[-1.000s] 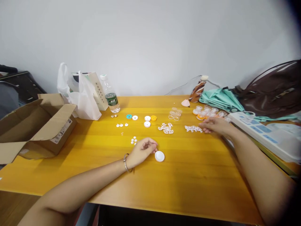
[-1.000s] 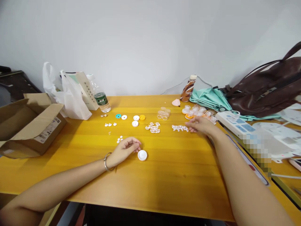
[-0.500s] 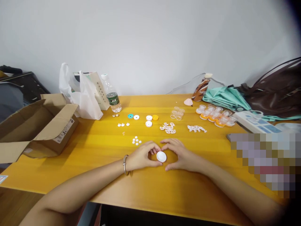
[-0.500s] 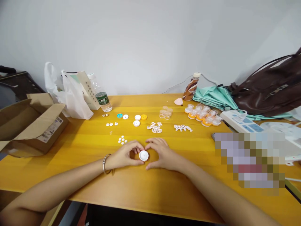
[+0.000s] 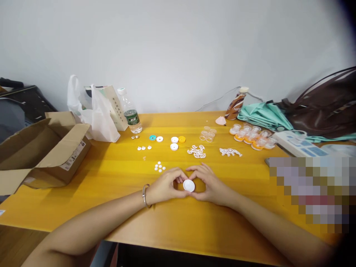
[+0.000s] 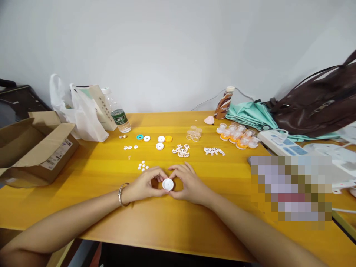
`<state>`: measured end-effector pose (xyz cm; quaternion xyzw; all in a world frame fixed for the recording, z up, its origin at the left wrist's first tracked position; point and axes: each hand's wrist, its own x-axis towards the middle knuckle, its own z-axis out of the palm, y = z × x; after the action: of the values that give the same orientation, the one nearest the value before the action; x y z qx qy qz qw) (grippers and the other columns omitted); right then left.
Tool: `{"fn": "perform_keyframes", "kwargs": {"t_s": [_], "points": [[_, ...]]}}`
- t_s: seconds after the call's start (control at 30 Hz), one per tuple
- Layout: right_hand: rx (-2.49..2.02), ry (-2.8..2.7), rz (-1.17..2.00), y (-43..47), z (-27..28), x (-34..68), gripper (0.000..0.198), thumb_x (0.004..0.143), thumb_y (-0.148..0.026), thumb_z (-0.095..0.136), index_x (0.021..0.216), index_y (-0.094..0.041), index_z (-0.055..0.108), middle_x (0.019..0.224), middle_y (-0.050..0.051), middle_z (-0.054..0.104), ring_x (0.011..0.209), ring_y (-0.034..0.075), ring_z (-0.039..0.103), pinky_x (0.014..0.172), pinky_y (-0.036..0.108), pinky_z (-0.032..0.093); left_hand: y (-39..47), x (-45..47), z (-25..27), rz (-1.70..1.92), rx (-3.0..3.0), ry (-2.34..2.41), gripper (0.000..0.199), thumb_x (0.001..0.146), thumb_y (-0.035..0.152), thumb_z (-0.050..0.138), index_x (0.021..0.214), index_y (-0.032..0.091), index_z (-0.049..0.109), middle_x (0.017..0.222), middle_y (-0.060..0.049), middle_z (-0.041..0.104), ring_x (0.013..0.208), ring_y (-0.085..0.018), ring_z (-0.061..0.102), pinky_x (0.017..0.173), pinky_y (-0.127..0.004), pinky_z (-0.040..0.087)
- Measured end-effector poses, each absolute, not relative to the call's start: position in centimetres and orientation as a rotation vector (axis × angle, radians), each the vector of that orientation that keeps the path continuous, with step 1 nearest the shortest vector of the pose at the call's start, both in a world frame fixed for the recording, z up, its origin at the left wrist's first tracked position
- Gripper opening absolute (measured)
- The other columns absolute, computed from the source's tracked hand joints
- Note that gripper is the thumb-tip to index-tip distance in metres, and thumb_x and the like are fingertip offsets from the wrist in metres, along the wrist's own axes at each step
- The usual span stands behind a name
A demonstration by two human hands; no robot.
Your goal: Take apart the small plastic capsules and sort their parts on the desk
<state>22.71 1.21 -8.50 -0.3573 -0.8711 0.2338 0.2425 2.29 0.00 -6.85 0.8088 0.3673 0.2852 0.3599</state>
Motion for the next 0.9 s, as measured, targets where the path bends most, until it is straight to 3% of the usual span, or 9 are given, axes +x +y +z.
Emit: {"fn": "perform_keyframes", "kwargs": {"t_s": [0.17,0.4,0.63,0.9], "points": [[-0.973,-2.398,0.620,1.1,-8.4,22.6,0.026,0.064,-0.032,0.066,0.086,-0.024,0.054,0.116,0.007,0.054,0.112,0.024,0.047,0.104,0.052,0.014,-0.1,2.3,-6.5,0.795,2.051,0.968,0.025,0.067,0.028,0.068,0.086,0.015,0.057,0.079,-0.002,0.057,0.070,-0.012,0.051,0.063,-0.022,0.041],[-0.961,-2.394,0.613,1.2,-8.2,22.6,0.025,0.065,-0.031,0.065,0.087,-0.024,0.055,0.115,0.006,0.053,0.113,0.024,0.047,0.103,0.053,0.014,5.4,1.8,-3.3,1.011,2.327,1.180,0.026,0.073,0.029,0.062,0.097,0.019,0.060,0.101,-0.006,0.053,0.097,-0.019,0.049,0.086,-0.031,0.037],[-0.978,-2.412,0.613,1.1,-7.8,22.5,0.023,0.068,-0.032,0.062,0.088,-0.024,0.055,0.115,0.007,0.053,0.113,0.023,0.046,0.104,0.052,0.013,11.2,3.1,-5.0,0.677,2.598,1.527,0.027,0.073,0.041,0.059,0.090,0.020,0.065,0.102,-0.007,0.050,0.095,-0.023,0.043,0.087,-0.037,0.033],[-0.966,-2.420,0.633,1.1,-7.8,22.7,0.023,0.069,-0.032,0.062,0.089,-0.024,0.053,0.117,0.007,0.053,0.114,0.023,0.045,0.104,0.053,0.013,11.2,3.6,-5.4,0.619,2.634,1.627,0.026,0.074,0.038,0.057,0.091,0.020,0.064,0.105,-0.008,0.049,0.098,-0.025,0.041,0.087,-0.038,0.031]]}}
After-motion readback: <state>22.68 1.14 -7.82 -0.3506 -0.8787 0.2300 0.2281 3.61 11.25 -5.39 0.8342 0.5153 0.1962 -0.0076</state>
